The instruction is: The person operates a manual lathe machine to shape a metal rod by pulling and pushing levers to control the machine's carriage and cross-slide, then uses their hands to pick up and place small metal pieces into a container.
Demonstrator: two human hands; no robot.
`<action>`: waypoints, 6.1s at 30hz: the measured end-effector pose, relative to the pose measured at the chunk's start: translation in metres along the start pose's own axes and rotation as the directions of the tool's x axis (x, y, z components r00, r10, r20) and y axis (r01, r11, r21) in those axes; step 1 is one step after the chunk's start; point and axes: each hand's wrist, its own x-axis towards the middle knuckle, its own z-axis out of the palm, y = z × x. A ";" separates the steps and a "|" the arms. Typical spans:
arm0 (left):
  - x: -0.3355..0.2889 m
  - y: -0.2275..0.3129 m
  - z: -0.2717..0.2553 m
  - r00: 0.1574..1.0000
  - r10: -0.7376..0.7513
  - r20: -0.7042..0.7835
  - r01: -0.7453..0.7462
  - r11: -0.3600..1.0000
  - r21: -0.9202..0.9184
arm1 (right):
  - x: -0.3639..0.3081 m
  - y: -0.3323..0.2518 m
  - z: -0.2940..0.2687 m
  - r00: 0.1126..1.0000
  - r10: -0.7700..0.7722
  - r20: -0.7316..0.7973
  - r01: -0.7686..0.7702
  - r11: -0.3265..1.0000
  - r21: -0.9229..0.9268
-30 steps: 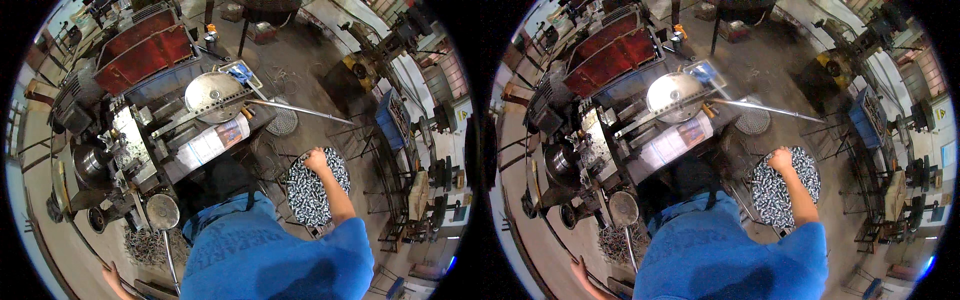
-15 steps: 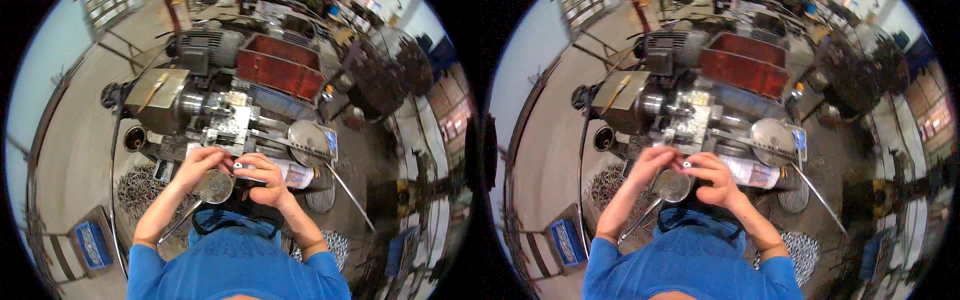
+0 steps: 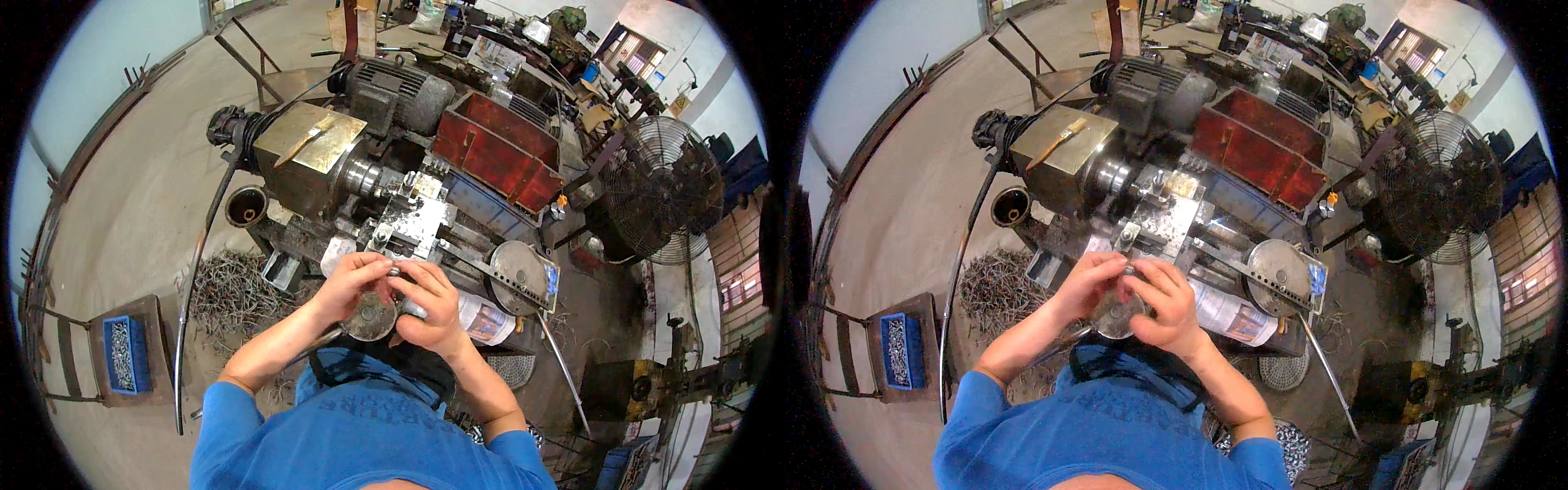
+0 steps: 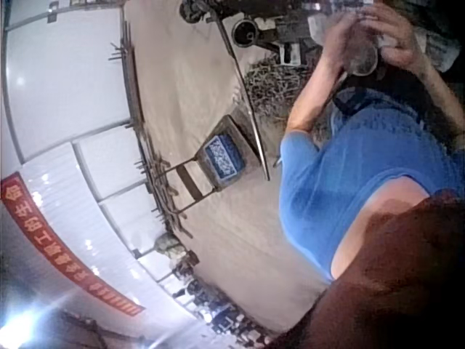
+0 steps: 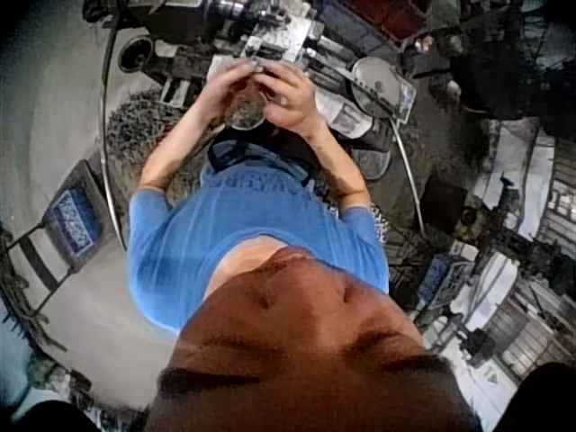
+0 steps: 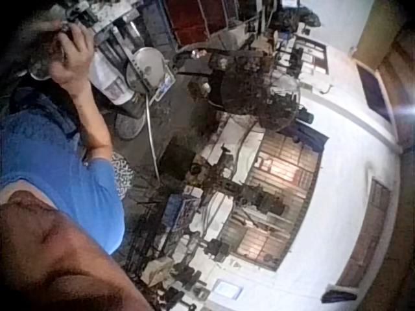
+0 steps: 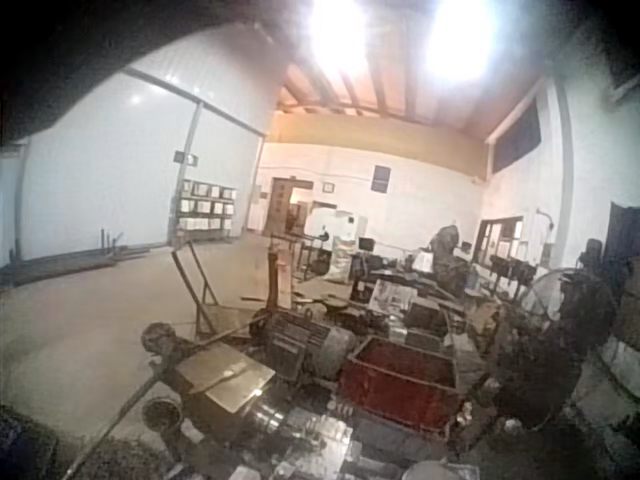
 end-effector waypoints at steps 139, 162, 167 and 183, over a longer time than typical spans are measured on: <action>-0.044 -0.104 -0.325 0.830 -0.004 -0.558 0.496 -0.454 0.740 | -0.190 0.078 -0.177 0.598 0.691 -0.406 -0.793 0.438 -0.422; -0.158 0.056 -0.223 0.382 0.677 -0.629 0.872 -0.038 0.489 | 0.128 0.152 0.078 0.731 0.397 0.555 0.045 0.783 -0.620; -0.166 0.055 -0.226 0.491 0.576 -0.653 0.784 0.033 0.620 | 0.127 0.148 0.074 0.764 0.349 0.543 0.103 0.764 -0.636; -0.162 0.065 -0.259 0.689 0.284 -0.667 0.421 0.593 0.687 | 0.117 0.220 -0.176 0.851 0.426 -0.308 -0.511 0.531 -0.676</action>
